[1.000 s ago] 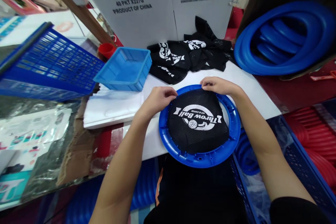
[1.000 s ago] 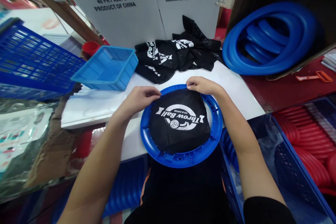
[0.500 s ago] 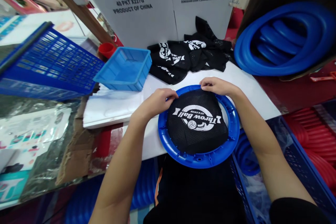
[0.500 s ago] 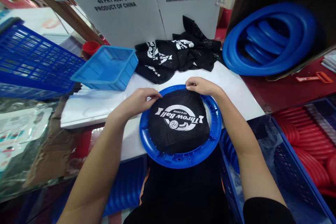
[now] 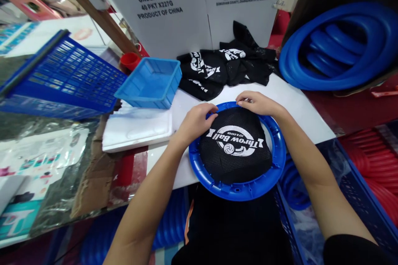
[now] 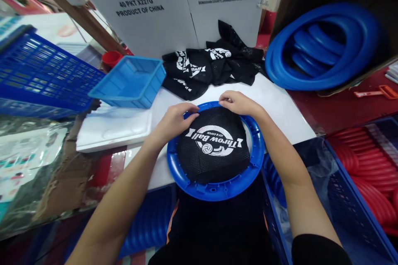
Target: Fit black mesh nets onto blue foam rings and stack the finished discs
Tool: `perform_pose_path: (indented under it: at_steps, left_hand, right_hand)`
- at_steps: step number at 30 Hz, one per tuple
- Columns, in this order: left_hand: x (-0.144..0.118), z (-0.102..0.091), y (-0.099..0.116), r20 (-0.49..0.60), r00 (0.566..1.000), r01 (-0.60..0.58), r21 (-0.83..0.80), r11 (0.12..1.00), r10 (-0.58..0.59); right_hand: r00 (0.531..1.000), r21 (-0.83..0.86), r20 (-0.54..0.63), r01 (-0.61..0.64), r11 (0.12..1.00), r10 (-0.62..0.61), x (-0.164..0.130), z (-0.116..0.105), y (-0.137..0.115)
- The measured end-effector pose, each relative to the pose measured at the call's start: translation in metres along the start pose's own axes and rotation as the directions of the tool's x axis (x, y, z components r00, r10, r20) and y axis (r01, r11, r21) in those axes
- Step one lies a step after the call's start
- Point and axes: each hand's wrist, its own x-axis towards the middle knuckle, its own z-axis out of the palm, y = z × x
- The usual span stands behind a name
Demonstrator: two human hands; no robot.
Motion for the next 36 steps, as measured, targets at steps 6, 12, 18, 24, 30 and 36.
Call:
perform_pose_path:
  at_steps: [6, 12, 18, 24, 30, 36]
  left_hand:
    - [0.001, -0.002, 0.003, -0.044, 0.997, 0.066, -0.091, 0.994, -0.070]
    - [0.004, 0.002, 0.000, -0.018, 0.988, 0.154, -0.088, 0.984, -0.156]
    - [0.010, 0.000, -0.002, 0.065, 0.972, 0.234, -0.112, 0.966, -0.228]
    - [0.015, -0.002, -0.004, 0.108, 0.949, 0.314, -0.225, 0.922, -0.297]
    - [0.014, 0.000, -0.006, 0.083, 0.943, 0.332, -0.275, 0.903, -0.321]
    - [0.013, -0.001, -0.009, 0.090, 0.941, 0.337, -0.303, 0.891, -0.326]
  right_hand:
    - [0.988, -0.029, 0.014, 0.154, 0.988, -0.153, 0.007, 0.013, -0.001]
    - [0.985, -0.037, -0.050, 0.165, 0.986, -0.167, 0.009, 0.018, -0.002]
    - [0.994, 0.027, -0.046, 0.095, 0.995, -0.094, 0.013, 0.022, -0.001]
    - [1.000, 0.109, -0.021, 0.022, 0.994, -0.019, 0.018, 0.024, 0.004]
    - [1.000, 0.108, -0.017, 0.005, 0.994, -0.003, 0.019, 0.024, 0.004]
    - [0.999, 0.088, -0.035, -0.011, 0.996, 0.014, 0.018, 0.025, 0.005]
